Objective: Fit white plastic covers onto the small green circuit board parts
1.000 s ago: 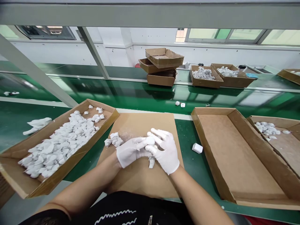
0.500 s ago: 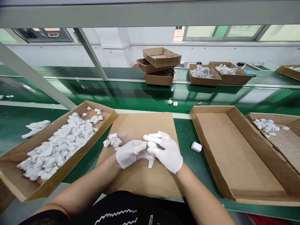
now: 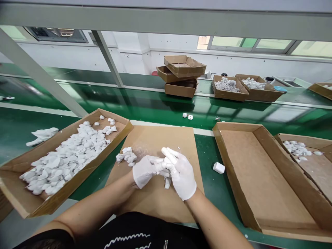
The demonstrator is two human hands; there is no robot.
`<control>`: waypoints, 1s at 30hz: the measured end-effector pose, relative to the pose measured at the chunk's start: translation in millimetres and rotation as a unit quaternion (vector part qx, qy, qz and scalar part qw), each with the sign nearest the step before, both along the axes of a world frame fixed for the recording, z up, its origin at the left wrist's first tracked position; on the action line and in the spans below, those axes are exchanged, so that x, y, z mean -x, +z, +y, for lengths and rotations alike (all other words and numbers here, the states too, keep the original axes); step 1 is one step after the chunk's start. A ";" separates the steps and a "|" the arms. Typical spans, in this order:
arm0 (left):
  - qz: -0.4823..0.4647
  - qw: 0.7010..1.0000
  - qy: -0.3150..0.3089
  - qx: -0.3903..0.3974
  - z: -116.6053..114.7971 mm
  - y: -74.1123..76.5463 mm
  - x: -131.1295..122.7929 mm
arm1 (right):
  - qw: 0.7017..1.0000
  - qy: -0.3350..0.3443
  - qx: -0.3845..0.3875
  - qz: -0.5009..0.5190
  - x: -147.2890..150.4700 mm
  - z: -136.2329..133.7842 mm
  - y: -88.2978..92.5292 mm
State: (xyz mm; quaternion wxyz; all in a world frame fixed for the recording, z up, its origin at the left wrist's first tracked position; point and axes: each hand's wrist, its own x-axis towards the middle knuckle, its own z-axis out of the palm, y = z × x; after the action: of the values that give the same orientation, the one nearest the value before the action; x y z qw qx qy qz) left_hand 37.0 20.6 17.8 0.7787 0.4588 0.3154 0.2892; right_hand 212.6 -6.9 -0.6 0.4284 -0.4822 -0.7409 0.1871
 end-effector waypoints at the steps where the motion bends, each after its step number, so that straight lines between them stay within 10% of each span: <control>1: 0.005 1.000 -0.004 -0.011 0.5 2.6 1.5 | 1.000 0.002 0.005 0.000 0.0 -0.3 0.2; 14: 0.020 0.998 0.062 -0.016 5.5 -6.3 2.8 | 0.999 0.023 -0.042 -0.025 10.9 -1.0 -2.0; 22: -0.047 0.997 -0.025 0.054 2.8 6.1 4.3 | 0.950 0.111 0.195 0.218 -1.4 0.1 12.2; 30: -0.068 0.995 -0.034 0.064 2.3 3.8 2.0 | 0.971 0.092 0.122 0.184 -5.7 4.1 5.9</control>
State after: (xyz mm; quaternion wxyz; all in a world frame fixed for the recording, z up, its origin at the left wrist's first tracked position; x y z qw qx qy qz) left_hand 35.0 22.9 21.6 0.8355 0.3979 0.2634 0.2724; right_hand 218.3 -2.8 5.3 0.4764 -0.4180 -0.6620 0.4002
